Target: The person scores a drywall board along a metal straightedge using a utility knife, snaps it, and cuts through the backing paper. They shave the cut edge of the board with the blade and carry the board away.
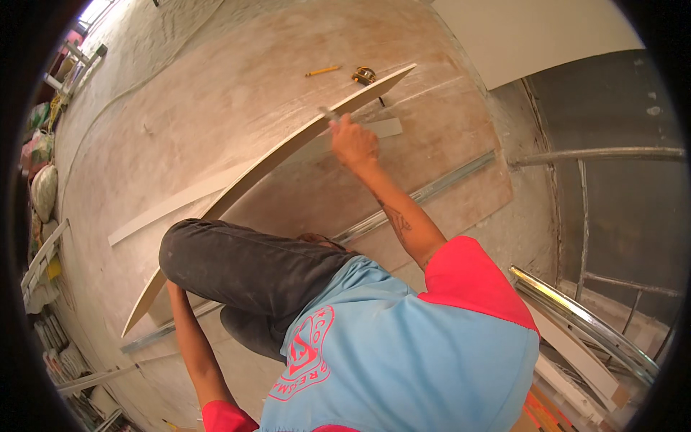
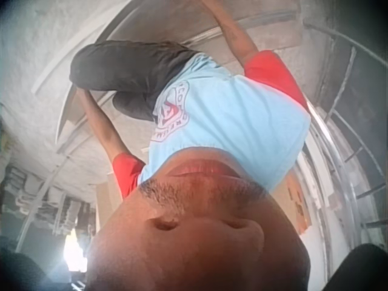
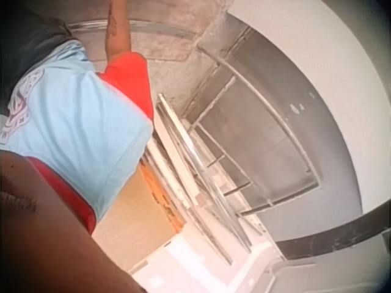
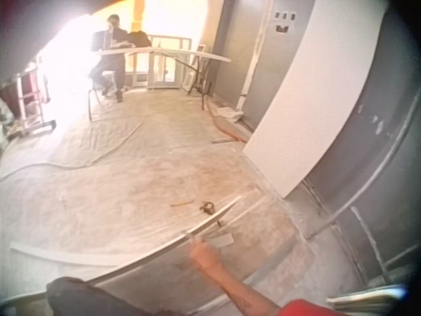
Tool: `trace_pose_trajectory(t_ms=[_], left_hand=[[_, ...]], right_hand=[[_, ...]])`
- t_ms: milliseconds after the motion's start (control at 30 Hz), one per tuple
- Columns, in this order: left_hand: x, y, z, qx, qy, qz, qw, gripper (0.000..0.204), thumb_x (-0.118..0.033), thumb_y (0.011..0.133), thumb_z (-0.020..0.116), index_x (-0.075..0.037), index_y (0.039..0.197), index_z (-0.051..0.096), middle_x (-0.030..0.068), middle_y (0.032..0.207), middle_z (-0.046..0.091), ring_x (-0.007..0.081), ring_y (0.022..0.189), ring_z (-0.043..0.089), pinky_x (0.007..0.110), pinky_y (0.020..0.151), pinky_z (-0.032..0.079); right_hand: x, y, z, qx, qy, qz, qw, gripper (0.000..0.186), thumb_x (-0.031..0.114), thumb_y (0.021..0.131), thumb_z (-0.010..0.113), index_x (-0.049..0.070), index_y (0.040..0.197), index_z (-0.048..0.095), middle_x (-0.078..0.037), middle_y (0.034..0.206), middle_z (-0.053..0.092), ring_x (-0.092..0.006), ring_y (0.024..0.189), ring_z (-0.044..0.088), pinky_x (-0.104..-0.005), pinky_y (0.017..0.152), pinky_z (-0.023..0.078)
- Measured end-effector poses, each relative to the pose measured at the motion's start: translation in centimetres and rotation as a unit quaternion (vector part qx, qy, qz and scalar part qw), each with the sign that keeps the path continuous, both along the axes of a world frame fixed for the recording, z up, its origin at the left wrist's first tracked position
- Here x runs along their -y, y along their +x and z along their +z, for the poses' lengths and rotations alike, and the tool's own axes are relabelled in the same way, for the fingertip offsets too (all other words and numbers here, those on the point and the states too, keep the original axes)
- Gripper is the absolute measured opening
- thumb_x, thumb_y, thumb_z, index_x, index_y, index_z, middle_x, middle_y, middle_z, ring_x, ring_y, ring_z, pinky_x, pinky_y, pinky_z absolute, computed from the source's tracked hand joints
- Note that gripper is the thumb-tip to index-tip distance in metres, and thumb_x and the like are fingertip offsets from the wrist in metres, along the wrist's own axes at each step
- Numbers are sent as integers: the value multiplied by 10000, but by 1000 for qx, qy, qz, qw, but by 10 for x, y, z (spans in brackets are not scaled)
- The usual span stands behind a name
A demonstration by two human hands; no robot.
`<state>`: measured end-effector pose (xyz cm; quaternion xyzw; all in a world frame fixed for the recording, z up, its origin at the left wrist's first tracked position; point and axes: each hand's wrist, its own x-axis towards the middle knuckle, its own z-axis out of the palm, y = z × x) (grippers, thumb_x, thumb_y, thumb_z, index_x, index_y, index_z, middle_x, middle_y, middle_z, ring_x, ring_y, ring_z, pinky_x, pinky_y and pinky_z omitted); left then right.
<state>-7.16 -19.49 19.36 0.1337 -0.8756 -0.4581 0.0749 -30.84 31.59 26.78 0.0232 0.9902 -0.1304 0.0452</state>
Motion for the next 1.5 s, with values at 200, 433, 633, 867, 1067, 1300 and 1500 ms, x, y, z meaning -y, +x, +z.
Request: trace_pose_trajectory(t_ms=[200, 433, 633, 867, 1067, 1300, 1500], left_hand=[[0, -1, -2, -5, 2, 7, 1000, 103, -77, 810, 623, -4, 871, 661, 30, 795, 659, 110, 696, 569, 285, 603, 467], [-3, 0, -3, -22, 17, 11, 1000, 92, -75, 809, 622, -6, 855, 661, 24, 778, 657, 106, 681, 564, 282, 592, 463], [-2, 4, -2, -31, 19, 17, 999, 85, -73, 808, 621, -7, 842, 661, 18, 763, 654, 102, 668, 560, 279, 582, 460], [-7, 1, -5, -39, 33, 14, 999, 77, -71, 807, 621, -9, 827, 662, 12, 746, 652, 97, 654, 555, 276, 571, 456], [-15, -5, 12, -30, 25, 11, 999, 69, -69, 801, 624, -8, 799, 657, 10, 729, 648, 93, 650, 551, 278, 573, 457], [-2, -4, 16, 22, -6, -27, 999, 76, -64, 794, 623, -1, 808, 662, 21, 738, 651, 88, 672, 556, 282, 586, 458], [-32, -12, 31, -21, 47, -7, 999, 86, -72, 779, 631, -14, 835, 662, 30, 742, 663, 132, 660, 597, 317, 586, 466]], right_hand=[[31, 22, 17, 69, -15, 32, 997, 405, 415, 987, 389, 35, 987, 529, -246, 798, 661, -444, 797, 652, -551, 715, 493], [-46, -29, -1, -21, 24, -90, 995, 407, 417, 984, 391, 33, 999, 526, -251, 839, 666, -443, 841, 658, -528, 750, 512], [7, 9, 18, 90, -18, 13, 996, 425, 433, 984, 379, 46, 1013, 551, -258, 860, 667, -448, 880, 647, -540, 768, 494], [-68, -34, 8, -2, 9, -109, 994, 435, 426, 983, 387, 31, 1003, 567, -258, 869, 668, -449, 876, 646, -540, 773, 495], [-66, -34, 11, 29, 26, -57, 998, 432, 416, 983, 390, 29, 1018, 580, -246, 867, 670, -425, 866, 656, -531, 762, 500], [-89, -47, 2, 9, 24, -87, 996, 437, 423, 972, 405, 26, 1018, 580, -254, 866, 671, -447, 865, 651, -524, 762, 514], [-153, -85, -5, -38, 50, -139, 988, 441, 426, 971, 406, 27, 1009, 592, -268, 865, 664, -440, 855, 653, -517, 761, 514]])
